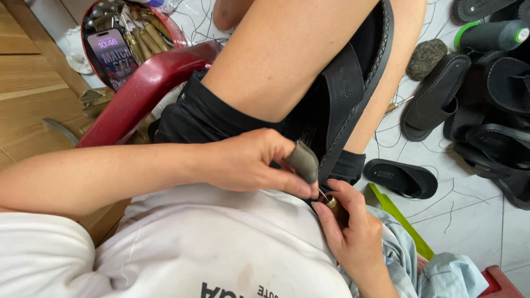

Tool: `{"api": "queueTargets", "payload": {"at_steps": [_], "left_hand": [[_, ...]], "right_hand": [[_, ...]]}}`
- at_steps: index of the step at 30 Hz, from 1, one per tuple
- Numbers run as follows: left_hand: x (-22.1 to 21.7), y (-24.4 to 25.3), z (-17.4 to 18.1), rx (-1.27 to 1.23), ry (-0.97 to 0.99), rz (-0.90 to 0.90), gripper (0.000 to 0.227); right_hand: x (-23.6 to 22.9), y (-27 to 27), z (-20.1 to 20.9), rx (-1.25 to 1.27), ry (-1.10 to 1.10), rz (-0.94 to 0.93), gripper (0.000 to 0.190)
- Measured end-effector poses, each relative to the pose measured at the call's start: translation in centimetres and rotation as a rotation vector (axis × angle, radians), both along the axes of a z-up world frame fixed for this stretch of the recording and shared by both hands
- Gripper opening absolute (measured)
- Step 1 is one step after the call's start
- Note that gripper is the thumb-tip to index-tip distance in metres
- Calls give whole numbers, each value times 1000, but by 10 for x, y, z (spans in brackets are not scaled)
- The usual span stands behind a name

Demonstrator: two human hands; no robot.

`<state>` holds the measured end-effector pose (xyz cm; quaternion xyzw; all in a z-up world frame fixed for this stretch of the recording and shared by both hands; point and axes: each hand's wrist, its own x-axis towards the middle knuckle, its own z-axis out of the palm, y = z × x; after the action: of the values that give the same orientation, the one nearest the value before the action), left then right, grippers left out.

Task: The person sews the sole of a black slipper using a needle and thread. They hold the slipper between their legs and repeatedly push the needle through the sole, pulling the thread tight. After finishing one slipper, they pick up another and begin the same sewing process.

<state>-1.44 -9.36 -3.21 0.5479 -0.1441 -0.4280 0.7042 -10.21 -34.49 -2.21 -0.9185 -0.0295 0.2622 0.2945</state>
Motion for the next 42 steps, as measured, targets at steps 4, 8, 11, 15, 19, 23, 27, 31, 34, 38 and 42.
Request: {"api": "queueTargets", "payload": {"at_steps": [4,8,11,15,19,23,27,31,34,38,42], "left_hand": [[-29,-24,-41,553,-633,52,26],[-32,-28,-35,525,-591,-191,31],[-31,-23,-37,536,-660,-71,25],[-29,-13,-39,516,-993,-5,20],[-28,-14,-43,547,-1134,-45,14],[-35,-25,-40,523,-1143,-25,18],[-30,-26,-36,528,-1277,44,20],[9,14,-15,699,-1390,180,17],[8,7,7,413,-1442,313,17],[-20,-9,-22,620,-1468,64,26],[-17,-12,5,434,-869,66,13]], "right_hand": [[-9,2,-7,-24,-339,128,42],[-4,-5,-3,-93,-419,248,40],[4,-23,11,-83,-227,313,49],[10,-25,9,75,-138,233,42],[8,-12,-16,596,13,73,29],[-7,-17,-25,900,90,-220,31],[-7,-27,-13,865,220,-194,36],[12,-55,14,596,415,40,44],[11,-53,13,222,173,-38,9],[20,-35,16,159,79,71,9],[24,-21,22,230,-64,247,12]]}}
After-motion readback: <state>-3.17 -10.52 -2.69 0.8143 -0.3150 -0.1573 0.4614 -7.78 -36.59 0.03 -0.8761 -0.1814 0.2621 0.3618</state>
